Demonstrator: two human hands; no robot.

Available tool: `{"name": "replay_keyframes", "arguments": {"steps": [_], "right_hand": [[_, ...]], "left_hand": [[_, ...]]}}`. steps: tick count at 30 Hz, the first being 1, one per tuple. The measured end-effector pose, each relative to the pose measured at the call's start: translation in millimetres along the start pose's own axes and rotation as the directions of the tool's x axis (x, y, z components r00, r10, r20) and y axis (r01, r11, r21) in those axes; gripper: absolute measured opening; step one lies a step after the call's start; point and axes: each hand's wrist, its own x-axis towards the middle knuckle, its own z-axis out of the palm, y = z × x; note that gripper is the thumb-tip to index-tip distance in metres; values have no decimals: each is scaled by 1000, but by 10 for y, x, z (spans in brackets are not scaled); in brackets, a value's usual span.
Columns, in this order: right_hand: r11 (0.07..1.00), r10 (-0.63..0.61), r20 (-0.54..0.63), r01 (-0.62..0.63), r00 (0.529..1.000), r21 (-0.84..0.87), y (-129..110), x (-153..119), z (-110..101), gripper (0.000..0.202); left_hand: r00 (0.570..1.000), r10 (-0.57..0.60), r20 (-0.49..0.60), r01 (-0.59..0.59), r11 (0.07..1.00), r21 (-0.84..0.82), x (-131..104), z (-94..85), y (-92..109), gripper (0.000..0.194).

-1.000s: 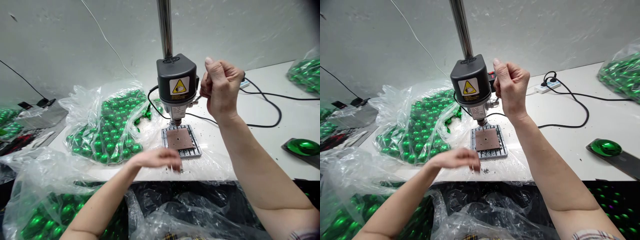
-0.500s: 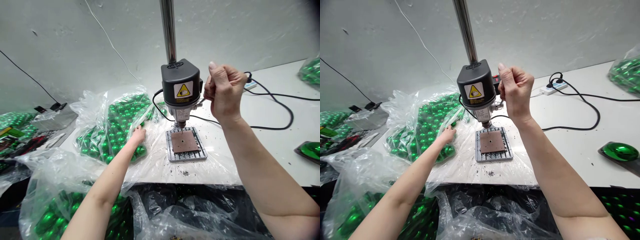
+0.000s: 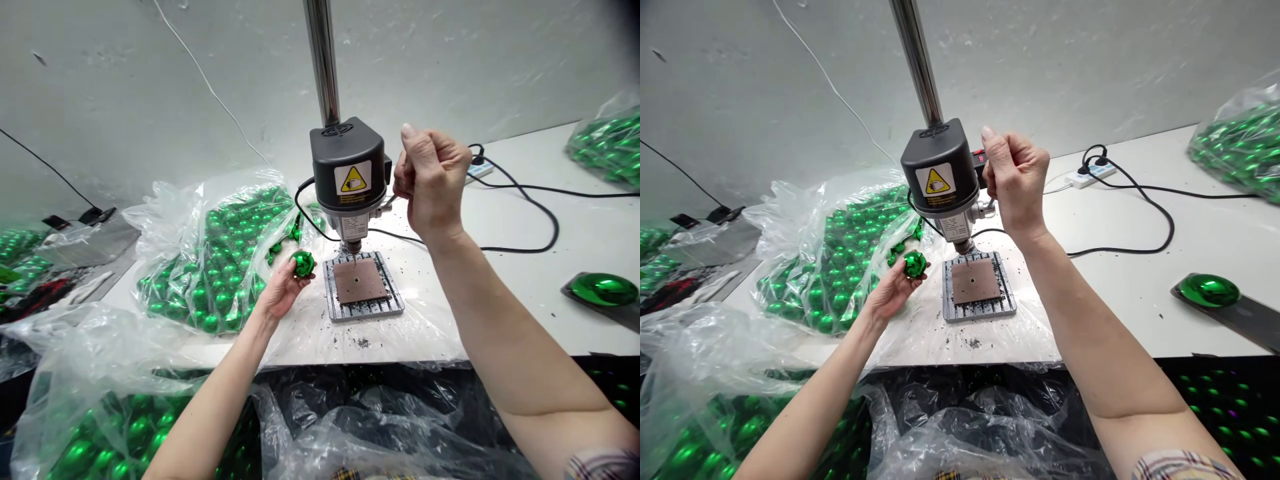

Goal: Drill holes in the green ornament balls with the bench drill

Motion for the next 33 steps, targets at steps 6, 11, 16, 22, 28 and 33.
{"name": "replay_keyframes", "arguments": {"steps": [6,11,16,22,28,33], "right_hand": [[1000,-12,7,13,1000,-19,4,14,-4,55],[998,6,8,-5,1000,-58,9,22,-1,60],[998,-9,6,9,1000,-58,6,18,0,65],[993,11,8,-10,1000,-115,-8,18,3,66],[991,3,36,2,999,-132,26,4,-30,66],[995,-41,55,46,998,-94,9,-63,-62,66]], "left_hand": [[996,-84,22,85,995,-58,19,222,-228,53],[995,95,31,-100,963,251,130,471,-393,62],[986,161,40,-161,868,469,223,652,-487,63],[973,212,88,-218,733,644,286,742,-549,55],[966,254,50,-233,765,601,333,729,-646,58],[958,283,54,-255,742,621,355,700,-725,60]]}}
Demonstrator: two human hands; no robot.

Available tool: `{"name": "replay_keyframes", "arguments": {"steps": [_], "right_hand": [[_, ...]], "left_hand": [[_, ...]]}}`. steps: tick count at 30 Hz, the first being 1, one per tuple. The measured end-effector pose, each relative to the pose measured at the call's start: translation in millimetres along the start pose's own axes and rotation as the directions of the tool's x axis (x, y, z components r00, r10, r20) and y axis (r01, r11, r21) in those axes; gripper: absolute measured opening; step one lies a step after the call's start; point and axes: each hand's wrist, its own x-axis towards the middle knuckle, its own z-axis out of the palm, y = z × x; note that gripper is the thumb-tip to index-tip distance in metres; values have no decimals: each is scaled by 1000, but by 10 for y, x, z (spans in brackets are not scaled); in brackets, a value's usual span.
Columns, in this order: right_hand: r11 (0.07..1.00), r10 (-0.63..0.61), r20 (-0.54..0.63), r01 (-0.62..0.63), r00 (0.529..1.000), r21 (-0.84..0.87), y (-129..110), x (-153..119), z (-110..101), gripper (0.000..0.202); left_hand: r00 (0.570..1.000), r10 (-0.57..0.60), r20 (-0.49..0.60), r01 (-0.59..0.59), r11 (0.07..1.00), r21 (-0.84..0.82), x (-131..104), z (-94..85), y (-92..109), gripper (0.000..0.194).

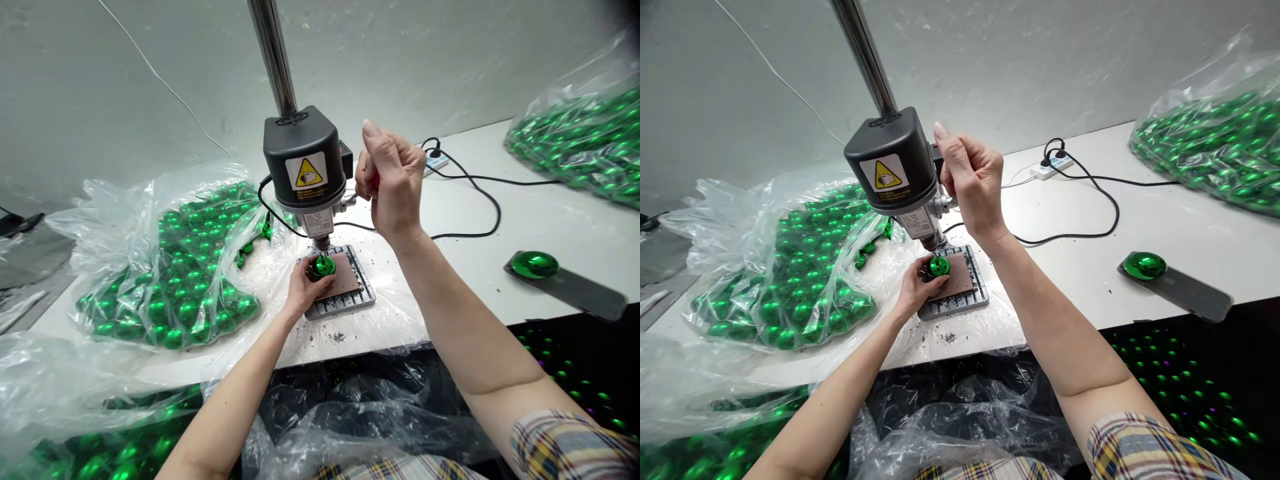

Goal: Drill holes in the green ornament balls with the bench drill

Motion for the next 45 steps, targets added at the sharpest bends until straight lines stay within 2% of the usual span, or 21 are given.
{"name": "replay_keyframes", "arguments": {"steps": [7,13,16,19,24,26,33,40,45], "right_hand": [[995,24,-16,-25,1000,-101,-37,-7,19,67],[996,52,-26,-54,998,-77,-35,-3,17,65],[998,33,-17,-34,999,-48,-35,-4,15,65],[998,29,1,-29,1000,-50,-37,-1,12,65],[991,71,5,-70,997,-116,-46,2,1,64],[990,75,8,-73,997,-120,-42,2,-4,64],[999,6,42,-4,999,-52,17,14,-24,64],[999,-25,32,24,999,47,-1,-3,-25,64],[997,-82,-19,82,996,10,-11,-146,-38,64]], "left_hand": [[997,-72,27,77,965,-252,28,-26,-43,63],[993,-82,90,106,941,-320,79,-133,-113,67],[990,-77,119,107,957,-271,82,-139,-61,67],[994,-53,91,66,986,-151,64,-113,23,63],[983,164,77,-168,985,40,10,18,79,54],[974,209,86,-215,975,63,-8,80,45,53],[982,187,25,-187,982,-7,-37,169,-122,52],[999,30,18,-27,989,-146,-54,139,-27,61],[1000,22,19,-18,979,-202,-41,132,7,60]]}}
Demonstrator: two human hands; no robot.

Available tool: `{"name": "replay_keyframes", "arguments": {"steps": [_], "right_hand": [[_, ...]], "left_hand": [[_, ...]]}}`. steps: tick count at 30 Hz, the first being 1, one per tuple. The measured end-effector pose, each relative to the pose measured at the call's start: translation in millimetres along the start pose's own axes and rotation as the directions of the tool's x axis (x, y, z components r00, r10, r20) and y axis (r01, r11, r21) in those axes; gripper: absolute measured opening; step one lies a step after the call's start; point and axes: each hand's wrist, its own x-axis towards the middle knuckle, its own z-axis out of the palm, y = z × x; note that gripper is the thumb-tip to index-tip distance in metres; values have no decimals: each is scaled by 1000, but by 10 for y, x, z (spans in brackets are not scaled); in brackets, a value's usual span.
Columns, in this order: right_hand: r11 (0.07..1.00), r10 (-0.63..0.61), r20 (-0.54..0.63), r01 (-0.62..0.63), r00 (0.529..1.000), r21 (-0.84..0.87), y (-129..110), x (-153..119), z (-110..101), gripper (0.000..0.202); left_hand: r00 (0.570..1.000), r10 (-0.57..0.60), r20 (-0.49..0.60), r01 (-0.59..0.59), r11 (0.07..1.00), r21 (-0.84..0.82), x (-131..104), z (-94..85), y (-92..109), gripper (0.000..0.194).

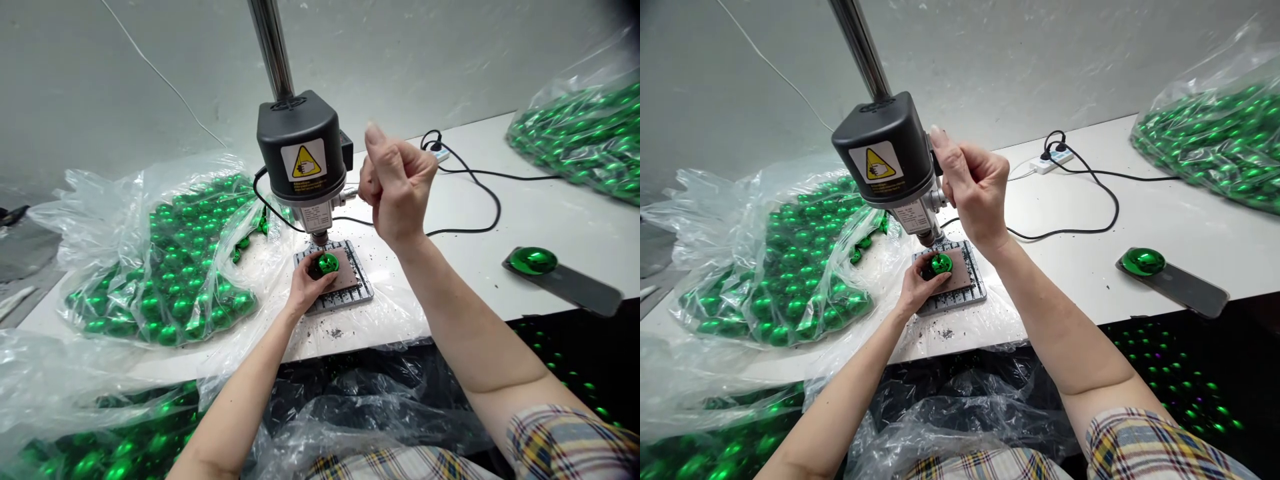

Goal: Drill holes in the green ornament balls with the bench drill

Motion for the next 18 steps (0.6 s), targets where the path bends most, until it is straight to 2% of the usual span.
{"name": "replay_keyframes", "arguments": {"steps": [5,10,18], "right_hand": [[998,-57,-52,57,997,-18,18,-195,-41,63],[989,-147,-35,147,989,21,152,-341,-131,59],[944,-328,10,328,945,23,330,-502,-246,56]], "left_hand": [[1000,3,-6,-3,1000,-12,1,2,-25,60],[1000,9,-5,-9,1000,-12,-3,4,-24,60],[1000,-2,-1,2,1000,-9,-9,7,10,59]]}}
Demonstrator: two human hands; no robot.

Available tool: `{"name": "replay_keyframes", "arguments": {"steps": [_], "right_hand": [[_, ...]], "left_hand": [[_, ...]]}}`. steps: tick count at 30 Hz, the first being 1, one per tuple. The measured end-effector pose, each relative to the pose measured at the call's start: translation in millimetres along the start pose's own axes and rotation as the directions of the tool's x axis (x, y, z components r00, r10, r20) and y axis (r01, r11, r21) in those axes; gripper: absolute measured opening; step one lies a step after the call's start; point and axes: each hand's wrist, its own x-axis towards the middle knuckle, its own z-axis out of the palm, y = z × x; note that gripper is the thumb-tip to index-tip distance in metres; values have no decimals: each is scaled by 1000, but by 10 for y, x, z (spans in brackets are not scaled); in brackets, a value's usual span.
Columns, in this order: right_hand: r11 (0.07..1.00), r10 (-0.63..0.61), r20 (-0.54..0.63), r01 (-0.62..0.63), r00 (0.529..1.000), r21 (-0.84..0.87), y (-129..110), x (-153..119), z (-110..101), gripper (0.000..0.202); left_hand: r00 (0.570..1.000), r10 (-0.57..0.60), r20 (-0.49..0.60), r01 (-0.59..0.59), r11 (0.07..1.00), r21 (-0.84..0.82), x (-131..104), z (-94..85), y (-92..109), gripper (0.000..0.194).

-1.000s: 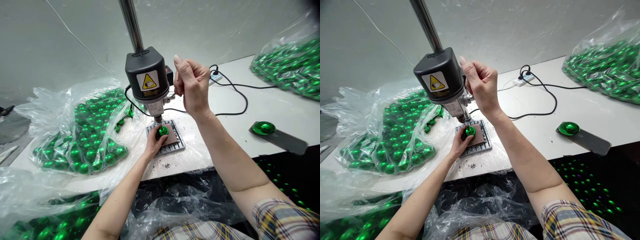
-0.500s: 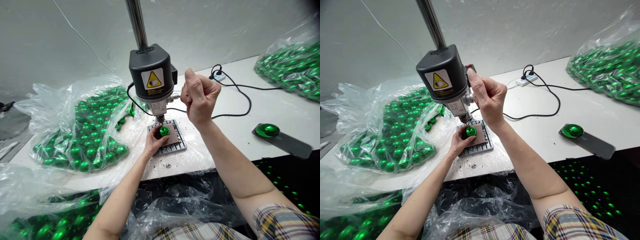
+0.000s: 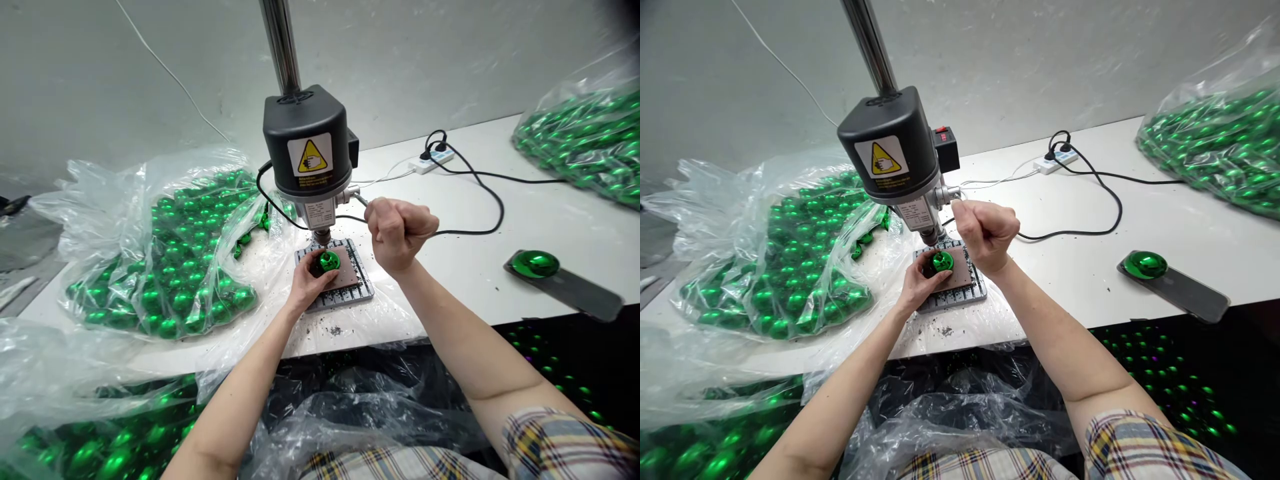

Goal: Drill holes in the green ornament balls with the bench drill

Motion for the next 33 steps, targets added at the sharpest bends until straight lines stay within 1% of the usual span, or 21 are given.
{"name": "replay_keyframes", "arguments": {"steps": [8,12,15,17,18,19,20,22,24,25,26,27,28,29,30,31,32,33], "right_hand": [[996,-58,43,61,997,-58,30,-41,-35,54],[995,-84,50,86,995,-53,28,-79,-47,55],[996,-68,40,70,997,-49,-30,-12,-6,57],[998,11,5,-11,1000,-56,-73,155,71,58],[993,100,-26,-102,995,-64,-81,275,123,58],[978,195,-53,-199,979,-67,-76,410,178,59],[954,293,-43,-295,955,-54,-55,549,232,61],[891,453,-4,-453,891,-18,28,795,316,65],[832,554,5,-554,832,-24,131,944,352,70],[815,579,19,-579,815,-25,174,976,352,71],[808,589,34,-589,807,-25,204,984,344,71],[808,590,50,-589,806,-21,219,975,333,69],[812,583,59,-583,810,-15,221,956,321,68],[819,573,60,-574,817,-10,211,934,312,66],[828,561,53,-561,826,-7,193,914,308,64],[838,545,39,-545,838,-6,172,897,308,62],[849,528,26,-528,849,-5,150,887,313,61],[859,513,21,-513,858,-4,130,881,321,59]], "left_hand": [[1000,20,-2,-20,1000,-9,-4,4,-19,60],[1000,19,-8,-19,1000,8,-13,2,6,60],[1000,18,-18,-18,1000,13,-10,9,16,60],[1000,10,-24,-10,1000,4,2,18,12,59],[1000,5,-27,-5,1000,-2,6,23,13,58],[1000,-1,-30,0,1000,-6,4,27,20,58],[999,-4,-41,4,1000,-6,-9,27,37,57],[995,-2,-103,3,1000,15,-95,13,111,54],[988,25,-155,-16,998,55,-284,-24,236,49],[991,46,-129,-36,996,80,-419,-47,305,45],[997,61,-43,-56,992,109,-574,-71,367,43],[992,63,108,-78,987,140,-743,-91,414,42],[953,43,300,-99,980,175,-916,-105,437,42],[871,-9,492,-114,969,219,-1087,-111,432,44],[754,-93,650,-125,951,282,-1248,-109,398,48],[625,-208,752,-136,920,367,-1392,-100,340,54],[509,-342,790,-150,868,473,-1514,-89,269,62],[422,-477,771,-168,794,584,-1608,-78,199,73]]}}
